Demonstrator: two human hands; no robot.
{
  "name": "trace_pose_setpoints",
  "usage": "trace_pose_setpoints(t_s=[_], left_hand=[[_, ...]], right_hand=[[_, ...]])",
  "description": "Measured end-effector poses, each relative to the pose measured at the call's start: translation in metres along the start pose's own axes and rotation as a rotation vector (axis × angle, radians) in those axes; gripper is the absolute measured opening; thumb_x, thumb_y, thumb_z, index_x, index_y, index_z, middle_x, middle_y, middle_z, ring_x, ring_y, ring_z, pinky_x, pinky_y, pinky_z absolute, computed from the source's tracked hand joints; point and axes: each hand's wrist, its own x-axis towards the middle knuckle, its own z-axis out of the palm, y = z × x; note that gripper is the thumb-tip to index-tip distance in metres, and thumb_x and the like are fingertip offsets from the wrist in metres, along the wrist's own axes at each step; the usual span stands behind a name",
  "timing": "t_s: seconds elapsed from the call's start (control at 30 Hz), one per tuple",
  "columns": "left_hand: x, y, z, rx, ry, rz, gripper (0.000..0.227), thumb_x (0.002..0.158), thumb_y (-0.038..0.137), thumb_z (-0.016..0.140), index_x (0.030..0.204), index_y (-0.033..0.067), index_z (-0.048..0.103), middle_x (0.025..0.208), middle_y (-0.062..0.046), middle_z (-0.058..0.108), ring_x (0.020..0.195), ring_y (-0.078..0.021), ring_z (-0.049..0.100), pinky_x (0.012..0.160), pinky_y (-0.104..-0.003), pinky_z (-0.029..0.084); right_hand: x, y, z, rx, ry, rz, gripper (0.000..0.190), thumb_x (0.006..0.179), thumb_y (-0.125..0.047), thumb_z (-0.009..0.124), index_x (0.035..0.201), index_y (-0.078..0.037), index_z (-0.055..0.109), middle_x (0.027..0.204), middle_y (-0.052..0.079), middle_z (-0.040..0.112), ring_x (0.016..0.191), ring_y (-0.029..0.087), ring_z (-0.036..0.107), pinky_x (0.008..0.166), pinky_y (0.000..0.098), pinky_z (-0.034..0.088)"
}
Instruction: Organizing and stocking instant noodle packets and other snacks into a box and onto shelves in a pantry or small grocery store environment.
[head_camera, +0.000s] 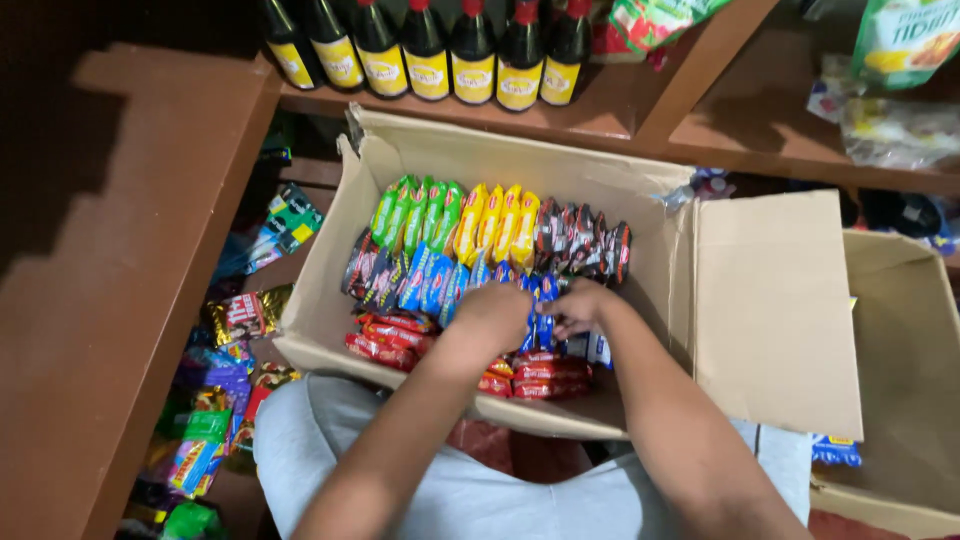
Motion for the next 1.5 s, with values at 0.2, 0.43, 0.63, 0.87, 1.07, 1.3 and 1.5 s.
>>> trace_pose_setpoints(t_s=[0.2,0.43,0.63,0.87,1.07,1.3,1.5], left_hand=[[0.019,0.026,-0.001,0.376,-0.498,0.062,0.051,0.081,0.029,0.081,0.129,0.0138,0.074,0.144,-0.008,0.063,0.145,-0.0304,0.046,0.117,-0.055,0.036],[0.057,0.014,0.022,0.708,-0.65,0.037,0.099,0.092,0.058,0.066,0.164,0.019,0.01,0.173,-0.002,0.002,0.159,-0.0302,0.0,0.119,-0.07,-0.004],[0.062,0.014,0.013,0.694,-0.428,0.075,0.088,0.094,0.041,0.064,0.165,0.0153,0.019,0.172,-0.009,0.016,0.156,-0.0387,0.011,0.117,-0.072,0.003],[0.052,0.026,-0.007,0.599,-0.305,0.156,0.093,0.078,0.032,0.084,0.156,0.011,0.038,0.157,-0.011,0.043,0.15,-0.0305,0.032,0.12,-0.064,0.018],[0.055,0.015,0.006,0.43,-0.234,0.187,0.104,0.07,0.023,0.09,0.158,0.0269,0.034,0.151,-0.006,0.045,0.145,-0.0298,0.036,0.117,-0.062,0.025],[0.053,0.009,0.004,0.443,-0.291,0.146,0.097,0.075,0.025,0.088,0.157,0.0302,0.036,0.158,-0.003,0.04,0.149,-0.0276,0.031,0.12,-0.063,0.021],[0.054,0.013,0.0,0.446,-0.31,0.141,0.098,0.078,0.025,0.086,0.16,0.0294,0.032,0.16,-0.005,0.037,0.15,-0.0283,0.029,0.121,-0.061,0.02]], right_hand=[[-0.005,-0.004,-0.005,0.051,-0.067,-0.029,0.052,0.084,-0.015,0.082,0.123,0.008,0.056,0.098,0.021,0.071,0.078,0.031,0.072,0.071,0.0464,0.065],[-0.011,-0.011,-0.007,0.024,-0.046,-0.028,0.045,0.084,-0.012,0.081,0.122,-0.001,0.06,0.095,0.014,0.07,0.078,0.028,0.069,0.072,0.0459,0.061],[-0.007,-0.007,-0.009,0.142,-0.047,-0.057,0.035,0.09,-0.019,0.076,0.116,0.001,0.066,0.095,0.013,0.071,0.081,0.026,0.07,0.075,0.045,0.065],[0.013,-0.002,-0.005,-0.147,-0.05,-0.122,0.027,0.094,-0.014,0.064,0.118,-0.003,0.065,0.095,0.013,0.073,0.076,0.024,0.072,0.067,0.0417,0.061],[0.017,0.001,-0.011,-0.22,-0.055,-0.052,0.03,0.097,-0.021,0.053,0.122,-0.008,0.065,0.098,0.008,0.073,0.078,0.024,0.075,0.061,0.0402,0.057],[-0.043,-0.032,-0.023,-0.503,0.156,0.269,0.049,0.1,-0.025,0.052,0.144,-0.003,0.051,0.121,0.033,0.075,0.095,0.043,0.077,0.075,0.0531,0.062],[-0.03,-0.019,-0.009,-0.741,0.228,0.129,0.084,0.09,-0.062,0.062,0.151,-0.007,0.043,0.158,0.018,0.04,0.144,0.035,0.043,0.117,0.0447,0.038]])
